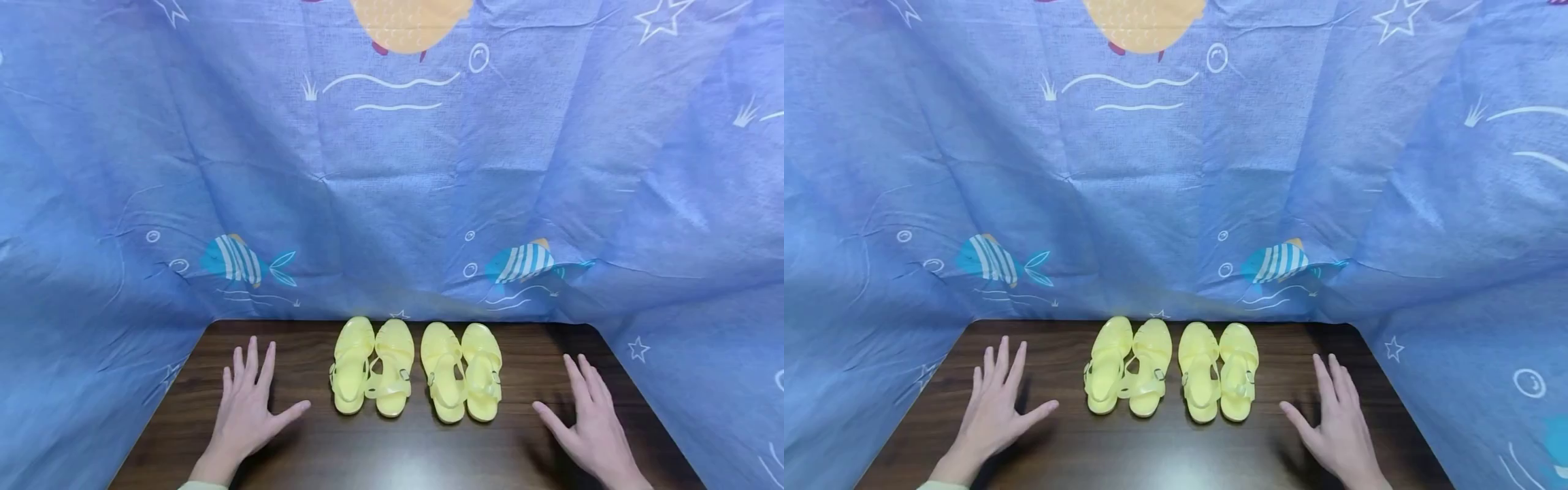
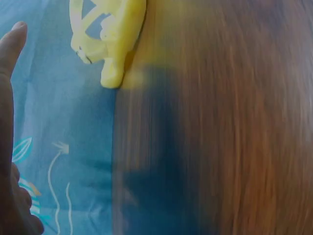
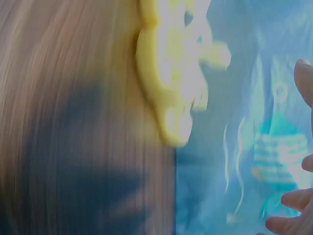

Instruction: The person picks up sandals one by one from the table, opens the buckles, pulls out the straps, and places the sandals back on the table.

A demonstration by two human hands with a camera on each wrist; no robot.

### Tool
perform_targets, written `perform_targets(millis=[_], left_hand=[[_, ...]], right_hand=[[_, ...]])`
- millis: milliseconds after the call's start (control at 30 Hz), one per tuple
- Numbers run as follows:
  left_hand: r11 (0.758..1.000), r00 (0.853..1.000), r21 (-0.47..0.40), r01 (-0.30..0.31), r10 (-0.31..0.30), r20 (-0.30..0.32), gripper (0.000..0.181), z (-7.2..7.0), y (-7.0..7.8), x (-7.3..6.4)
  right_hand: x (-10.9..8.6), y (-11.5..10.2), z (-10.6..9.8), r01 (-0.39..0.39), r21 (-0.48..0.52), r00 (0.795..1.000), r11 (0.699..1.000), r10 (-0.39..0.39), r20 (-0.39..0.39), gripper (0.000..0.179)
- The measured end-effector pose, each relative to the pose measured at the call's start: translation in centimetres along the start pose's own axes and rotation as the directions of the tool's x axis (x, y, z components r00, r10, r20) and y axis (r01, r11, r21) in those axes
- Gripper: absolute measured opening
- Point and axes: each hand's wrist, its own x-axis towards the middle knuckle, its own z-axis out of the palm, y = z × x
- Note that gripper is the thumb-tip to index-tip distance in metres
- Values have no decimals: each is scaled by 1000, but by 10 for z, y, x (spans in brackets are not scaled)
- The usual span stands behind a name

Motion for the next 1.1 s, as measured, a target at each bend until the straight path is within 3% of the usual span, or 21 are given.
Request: perform_targets(millis=[133, 333, 567, 767, 933, 1100], left_hand=[[995, 999, -101, 21, -16, 51, 127, 6, 8, -1], [980, 993, -198, 29, -5, 121, 133, 17, 26, -1], [939, 971, -332, 84, -2, 239, 135, 28, 44, 2], [902, 949, -413, 127, 10, 315, 136, 38, 53, 8], [881, 940, -452, 138, 27, 339, 135, 48, 58, 11], [877, 947, -464, 128, 31, 321, 133, 57, 59, 10]], right_hand=[[4, -29, 12, 47, 112, 999, 993, -46, -11, 105], [6, -67, 38, 176, 189, 983, 966, -162, -89, 104], [5, -110, 65, 286, 299, 958, 910, -262, -118, 96], [-2, -141, 85, 265, 370, 963, 890, -262, -58, 89], [-8, -166, 103, 247, 428, 960, 869, -278, 10, 82], [-13, -191, 119, 108, 579, 951, 808, -254, 176, 70]])
